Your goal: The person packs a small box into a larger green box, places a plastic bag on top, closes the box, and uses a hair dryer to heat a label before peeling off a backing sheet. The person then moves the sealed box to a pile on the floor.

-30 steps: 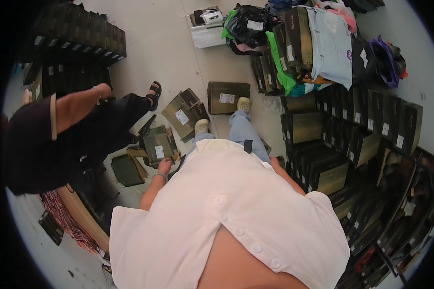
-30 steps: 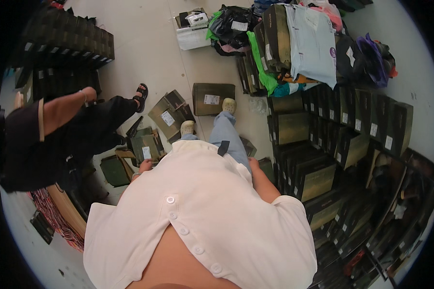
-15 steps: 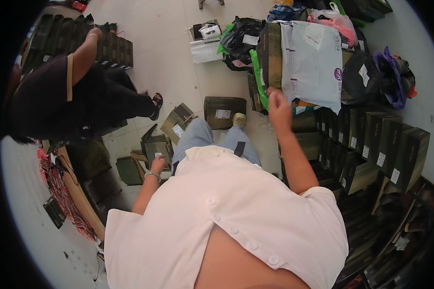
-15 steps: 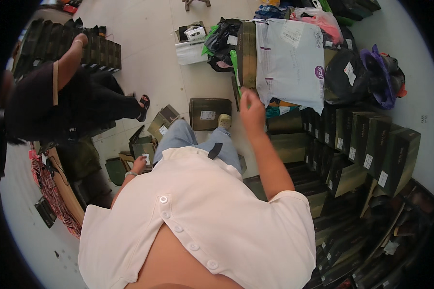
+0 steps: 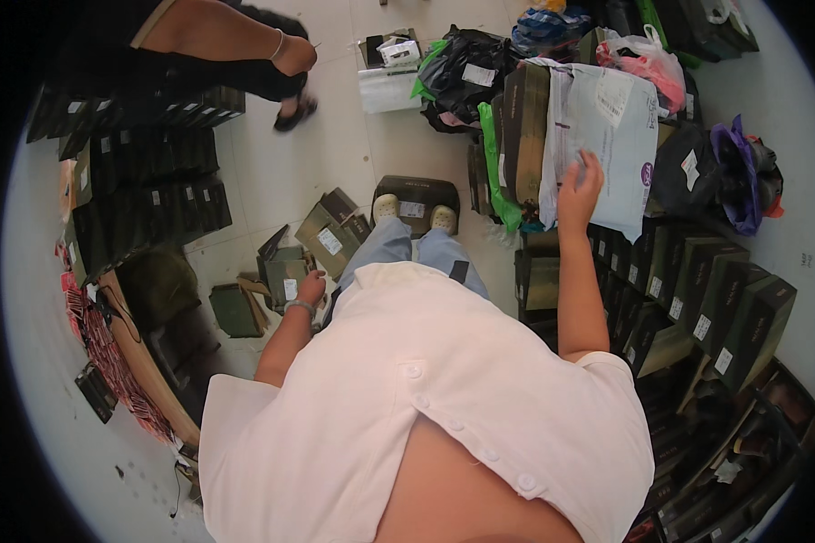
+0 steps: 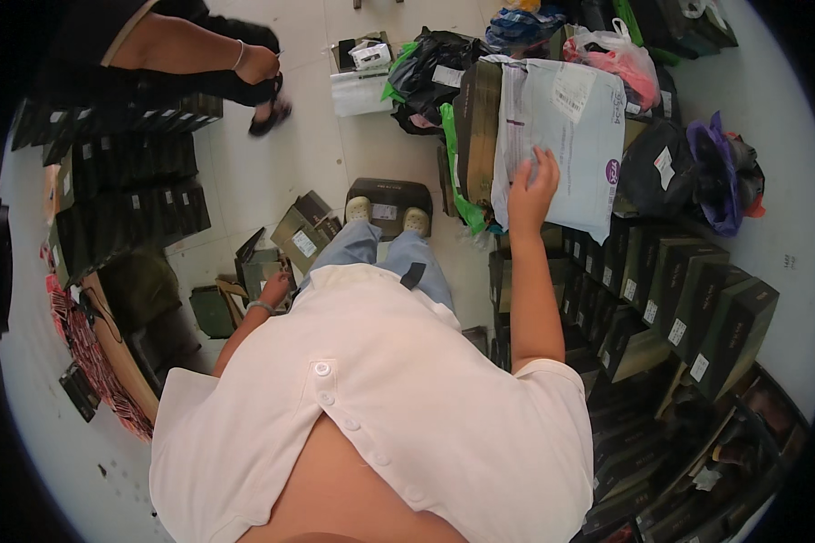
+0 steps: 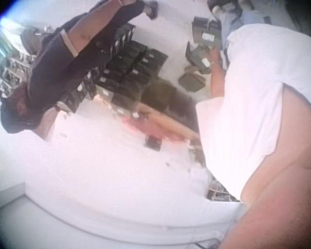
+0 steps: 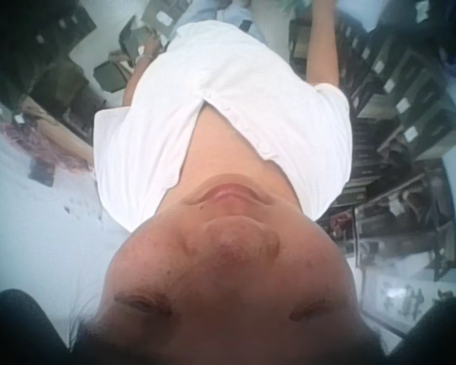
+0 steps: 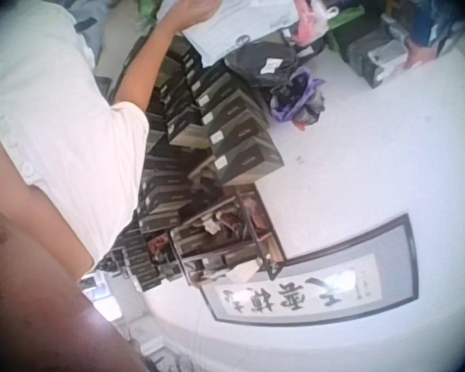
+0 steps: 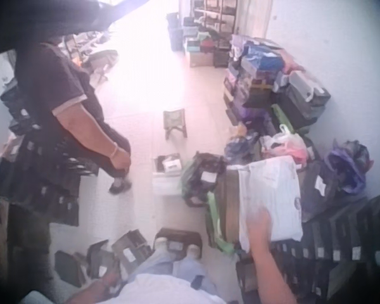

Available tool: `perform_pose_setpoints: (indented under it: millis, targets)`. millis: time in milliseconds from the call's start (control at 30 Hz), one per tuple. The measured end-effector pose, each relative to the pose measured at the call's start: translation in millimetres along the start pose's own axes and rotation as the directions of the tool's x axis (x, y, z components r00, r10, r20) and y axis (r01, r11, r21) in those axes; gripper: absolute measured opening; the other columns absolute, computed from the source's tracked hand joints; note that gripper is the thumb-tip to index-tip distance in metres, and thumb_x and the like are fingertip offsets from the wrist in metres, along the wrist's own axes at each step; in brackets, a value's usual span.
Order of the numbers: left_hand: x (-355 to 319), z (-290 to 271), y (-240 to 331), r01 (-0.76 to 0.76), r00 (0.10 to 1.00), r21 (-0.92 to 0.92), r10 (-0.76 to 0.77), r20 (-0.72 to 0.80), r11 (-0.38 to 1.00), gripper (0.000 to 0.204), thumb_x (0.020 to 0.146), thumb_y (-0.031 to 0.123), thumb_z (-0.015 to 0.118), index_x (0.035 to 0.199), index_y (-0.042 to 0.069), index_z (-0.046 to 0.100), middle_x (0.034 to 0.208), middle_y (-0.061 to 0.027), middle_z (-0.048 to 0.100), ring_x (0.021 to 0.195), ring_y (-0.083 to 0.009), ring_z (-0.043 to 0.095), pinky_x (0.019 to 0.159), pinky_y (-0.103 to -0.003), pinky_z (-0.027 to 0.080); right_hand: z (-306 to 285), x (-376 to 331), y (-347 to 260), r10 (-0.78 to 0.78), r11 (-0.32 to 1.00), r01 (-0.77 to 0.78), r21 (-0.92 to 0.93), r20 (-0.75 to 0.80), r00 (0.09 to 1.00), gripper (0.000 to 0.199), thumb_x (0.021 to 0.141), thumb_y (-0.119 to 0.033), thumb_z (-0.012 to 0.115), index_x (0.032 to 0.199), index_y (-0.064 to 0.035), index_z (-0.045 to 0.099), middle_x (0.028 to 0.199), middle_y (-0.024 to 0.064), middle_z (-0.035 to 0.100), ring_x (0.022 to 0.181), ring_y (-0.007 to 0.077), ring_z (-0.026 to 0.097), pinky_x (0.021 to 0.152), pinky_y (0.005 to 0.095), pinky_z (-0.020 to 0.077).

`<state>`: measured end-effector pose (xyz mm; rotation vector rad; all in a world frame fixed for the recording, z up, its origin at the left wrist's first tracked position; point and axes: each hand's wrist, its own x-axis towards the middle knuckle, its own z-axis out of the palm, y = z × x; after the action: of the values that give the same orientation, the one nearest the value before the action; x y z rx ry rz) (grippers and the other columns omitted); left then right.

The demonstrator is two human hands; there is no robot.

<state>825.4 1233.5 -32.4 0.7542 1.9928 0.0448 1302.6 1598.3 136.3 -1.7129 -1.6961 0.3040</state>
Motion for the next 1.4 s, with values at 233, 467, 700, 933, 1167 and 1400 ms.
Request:
perform_pose_setpoints:
  millis: [233, 467, 700, 933, 1167, 1400]
  targets:
    - [36.5, -28.1, 9.7, -0.090, 0.996, -0.002, 0.090, -0.027, 0.996, 0.039, 0.085, 0.019, 0.044, 0.115, -0.001, 0.061, 0.117, -0.0239, 0.061, 0.113, -0.0379, 0.055, 0.097, -0.042, 0.042, -7.9, -53.1, -66.5, -0.024, 0.993, 0.028, 0.113, -0.033, 0.999, 0.026, 0.094, -0.008, 0.049, 0.118, 0.0024, 0.054, 0.127, 0.0176, 0.052, 0.119, 0.0328, 0.046, 0.101, 0.0398, 0.0356]
    - [83.3, -49.4, -7.6, -0.067, 0.997, -0.263, 0.072, 0.012, 0.963, 0.038, 0.085, 0.021, 0.048, 0.113, 0.000, 0.062, 0.101, -0.0228, 0.065, 0.091, -0.0308, 0.063, 0.080, -0.039, 0.049, 45.0, -121.5, -132.2, -0.023, 0.976, -0.032, 0.215, 0.247, 0.969, 0.023, 0.092, -0.008, 0.051, 0.114, -0.0041, 0.057, 0.126, 0.0167, 0.050, 0.118, 0.0330, 0.048, 0.100, 0.0395, 0.0381]
    - [116.1, -82.1, -107.1, -0.071, 0.997, -0.001, 0.071, 0.039, 0.997, 0.034, 0.083, 0.019, 0.053, 0.108, 0.001, 0.066, 0.101, -0.0211, 0.066, 0.095, -0.0314, 0.063, 0.081, -0.040, 0.049, 49.8, -111.7, -154.1, 0.026, 0.969, -0.084, 0.232, 0.240, 0.970, 0.023, 0.092, -0.009, 0.051, 0.114, -0.0040, 0.057, 0.125, 0.0174, 0.050, 0.116, 0.0348, 0.050, 0.098, 0.0407, 0.0401]
    - [138.6, -80.2, -71.7, 0.112, 0.992, -0.160, -0.102, 0.072, 0.981, 0.037, 0.082, 0.017, 0.052, 0.114, 0.002, 0.064, 0.101, -0.0186, 0.067, 0.093, -0.0265, 0.064, 0.081, -0.036, 0.050, 52.8, -87.9, -141.0, 0.122, 0.944, -0.192, 0.270, 0.255, 0.959, 0.021, 0.093, -0.007, 0.049, 0.112, -0.0018, 0.057, 0.123, 0.0176, 0.051, 0.108, 0.0340, 0.054, 0.090, 0.0384, 0.0444]
    - [113.3, -84.6, 46.5, -0.037, 0.987, -0.194, 0.065, 0.145, 0.980, 0.040, 0.084, 0.014, 0.048, 0.119, 0.000, 0.059, 0.092, -0.0136, 0.066, 0.079, -0.0205, 0.061, 0.069, -0.034, 0.050, 68.8, -43.5, -139.8, 0.056, 0.961, -0.131, 0.246, 0.289, 0.956, 0.021, 0.097, -0.010, 0.048, 0.115, -0.0041, 0.055, 0.122, 0.0142, 0.049, 0.096, 0.0257, 0.057, 0.075, 0.0310, 0.0476]
    - [114.6, -104.9, 85.1, 0.051, 0.997, -0.370, -0.027, 0.071, 0.928, 0.038, 0.084, 0.011, 0.047, 0.117, 0.000, 0.060, 0.097, -0.0128, 0.066, 0.078, -0.0182, 0.060, 0.067, -0.032, 0.049, 77.8, -44.5, -146.8, -0.041, 0.959, -0.091, 0.270, 0.446, 0.894, 0.020, 0.097, -0.011, 0.047, 0.113, -0.0037, 0.057, 0.121, 0.0133, 0.052, 0.094, 0.0230, 0.058, 0.077, 0.0310, 0.0486]
